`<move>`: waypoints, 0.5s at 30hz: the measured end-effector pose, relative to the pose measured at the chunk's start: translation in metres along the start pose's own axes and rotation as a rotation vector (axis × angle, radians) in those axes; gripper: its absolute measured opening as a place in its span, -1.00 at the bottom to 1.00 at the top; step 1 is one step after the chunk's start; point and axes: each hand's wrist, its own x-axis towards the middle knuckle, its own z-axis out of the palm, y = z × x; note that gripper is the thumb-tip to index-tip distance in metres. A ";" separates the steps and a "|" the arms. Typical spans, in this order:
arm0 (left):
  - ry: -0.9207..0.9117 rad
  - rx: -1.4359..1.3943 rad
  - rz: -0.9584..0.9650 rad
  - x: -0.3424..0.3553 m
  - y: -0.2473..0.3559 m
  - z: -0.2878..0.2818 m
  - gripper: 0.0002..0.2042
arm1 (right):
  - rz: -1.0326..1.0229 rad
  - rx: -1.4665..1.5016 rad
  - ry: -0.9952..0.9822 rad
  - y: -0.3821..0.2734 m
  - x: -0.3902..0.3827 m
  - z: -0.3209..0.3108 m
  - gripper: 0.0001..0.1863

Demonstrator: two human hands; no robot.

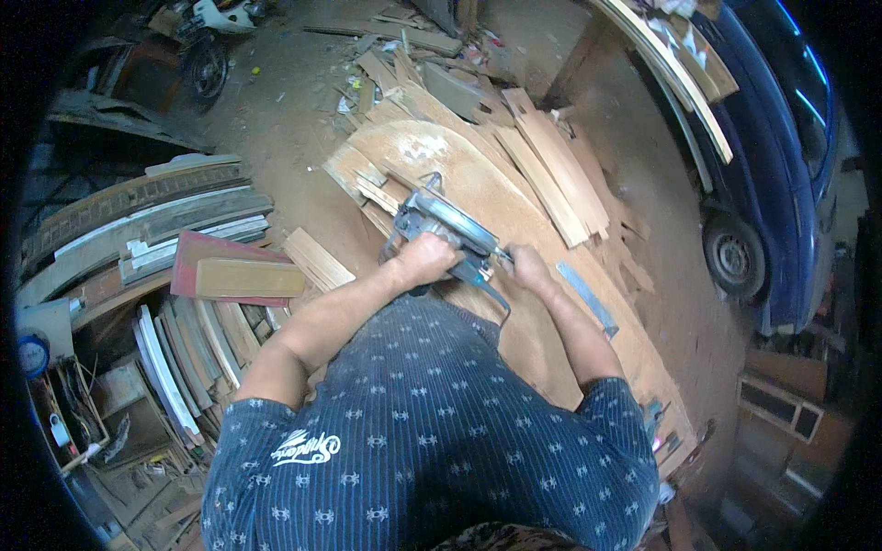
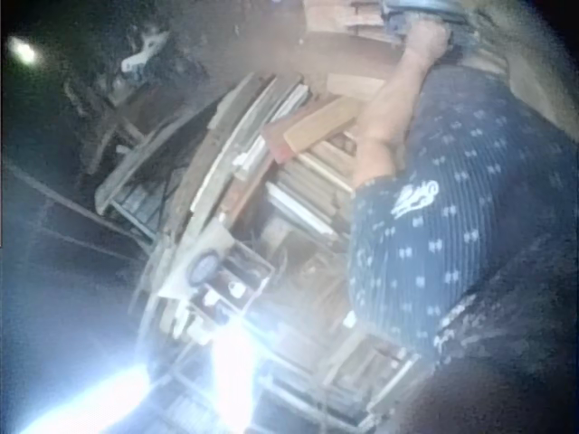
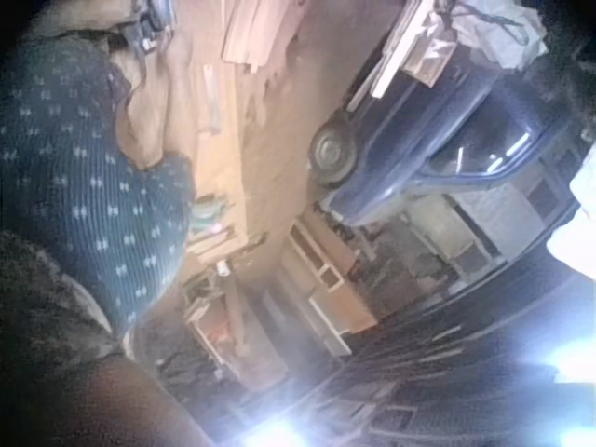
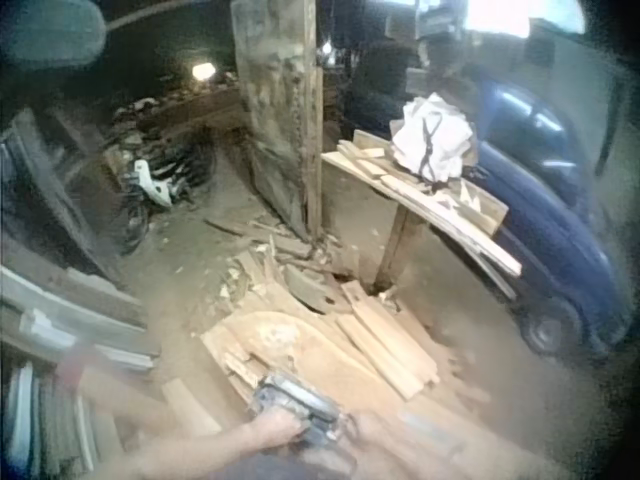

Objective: The person uses a hammer to break apart a piece of wood on a workbench. They then pick up a circular saw and cut several pieces of wood into smaller sections, stacking the cut pieces on the bench.

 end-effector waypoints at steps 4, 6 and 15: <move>0.014 0.012 -0.010 0.002 0.002 0.003 -0.78 | -0.052 -0.072 0.230 0.000 -0.007 0.013 -0.78; 0.050 0.001 -0.008 0.002 0.003 0.005 -0.82 | 0.095 0.267 0.020 0.003 -0.007 0.006 -0.78; 0.082 -0.007 -0.063 -0.003 0.006 0.008 -0.88 | 0.175 0.254 0.013 0.002 -0.001 0.001 -0.61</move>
